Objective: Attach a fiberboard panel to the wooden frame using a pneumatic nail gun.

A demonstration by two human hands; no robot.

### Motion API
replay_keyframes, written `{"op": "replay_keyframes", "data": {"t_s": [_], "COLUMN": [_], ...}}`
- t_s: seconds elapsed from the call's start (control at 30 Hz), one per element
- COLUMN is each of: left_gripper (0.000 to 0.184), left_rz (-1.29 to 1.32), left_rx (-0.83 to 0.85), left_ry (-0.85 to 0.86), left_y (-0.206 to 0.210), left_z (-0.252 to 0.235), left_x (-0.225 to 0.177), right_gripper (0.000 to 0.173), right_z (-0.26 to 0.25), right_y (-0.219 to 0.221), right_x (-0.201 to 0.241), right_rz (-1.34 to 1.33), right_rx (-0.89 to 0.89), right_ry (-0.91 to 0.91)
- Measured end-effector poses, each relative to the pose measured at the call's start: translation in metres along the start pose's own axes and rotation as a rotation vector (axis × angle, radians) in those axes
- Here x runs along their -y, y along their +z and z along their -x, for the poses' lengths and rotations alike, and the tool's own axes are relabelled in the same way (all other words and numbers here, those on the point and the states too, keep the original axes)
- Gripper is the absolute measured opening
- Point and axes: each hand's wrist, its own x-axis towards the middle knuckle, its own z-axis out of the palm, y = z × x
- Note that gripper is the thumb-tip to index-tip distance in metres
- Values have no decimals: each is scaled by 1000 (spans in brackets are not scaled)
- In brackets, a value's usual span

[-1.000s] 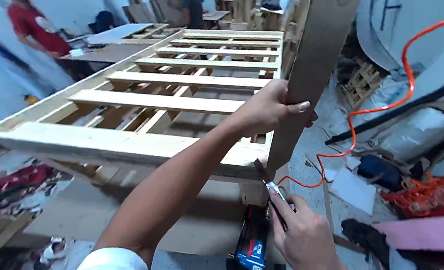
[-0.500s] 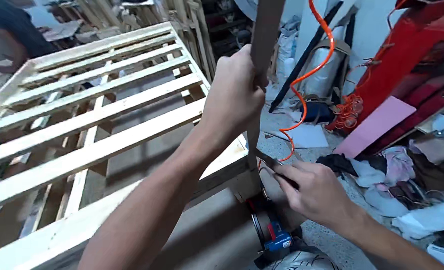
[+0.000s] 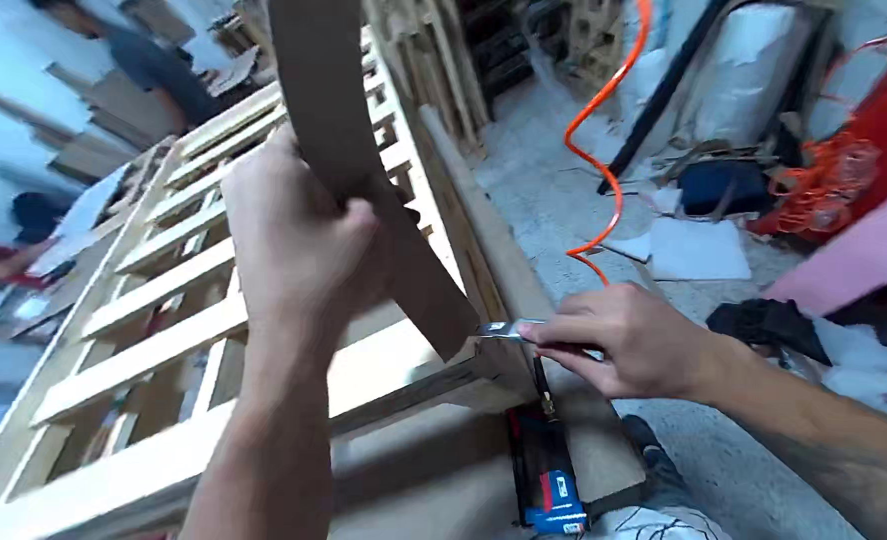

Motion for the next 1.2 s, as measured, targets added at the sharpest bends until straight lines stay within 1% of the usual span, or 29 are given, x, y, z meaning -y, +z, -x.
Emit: {"op": "replay_keyframes", "data": {"t_s": [0.07, 0.13, 0.2, 0.23, 0.27, 0.3, 0.33, 0.37, 0.4, 0.47, 0.53, 0.6, 0.67, 0.77, 0.9, 1.07, 1.13, 1.2], "left_gripper": [30, 34, 33, 35, 36, 36, 32, 27, 27, 32, 34, 32, 29, 27, 26, 24, 24, 24], "left_rz": [50, 215, 218, 213, 217, 233, 286, 340, 371, 379, 260, 183, 163, 215, 237, 229, 212, 189], "left_rx": [-46, -150, -274, -299, -321, -372, -425, -475, -511, -527, -519, -521, -499, -493, -527, -542, -533, -520], "left_ry": [-154, -172, -230, -258, -304, -392, -488, -585, -671, -742, -845, -991, -1083, -1114, -1096, -1079, -1086, -1113], "left_y": [-15, -41, -63, -70, -69, -61, -49, -37, -27, -11, 1, 8, 9, 9, 7, 7, 8, 10], "left_z": [-7, -18, -21, -20, -14, -4, 11, 29, 46, 74, 94, 104, 105, 104, 105, 108, 106, 108], "left_x": [30, 66, 78, 79, 76, 71, 70, 77, 87, 106, 118, 123, 125, 127, 131, 132, 131, 130], "right_gripper": [30, 27, 27, 28, 30, 32, 34, 36, 37, 39, 39, 40, 40, 42, 42, 49, 51, 51], "right_z": [1, -16, -32, -34, -31, -25, -15, -3, 6, 7, -3, -12, -16, -20, -20, -3, 2, 7], "right_y": [-1, 6, 7, -1, -13, -27, -35, -35, -30, -18, -12, -12, -14, -19, -17, 1, 12, 12], "right_x": [-24, -50, -69, -77, -81, -80, -74, -66, -58, -52, -55, -61, -63, -62, -63, -55, -54, -58], "right_rz": [-25, -110, -193, -269, -351, -441, -518, -562, -564, -496, -470, -450, -438, -421, -373, -244, -245, -266], "right_rx": [13, 48, 91, 64, 40, 53, 102, 132, 127, 97, 138, 188, 202, 229, 230, 190, 175, 181], "right_ry": [-71, -92, -41, -16, 25, 79, 111, 106, 72, -12, -58, -90, -112, -111, -144, -189, -189, -170]}}
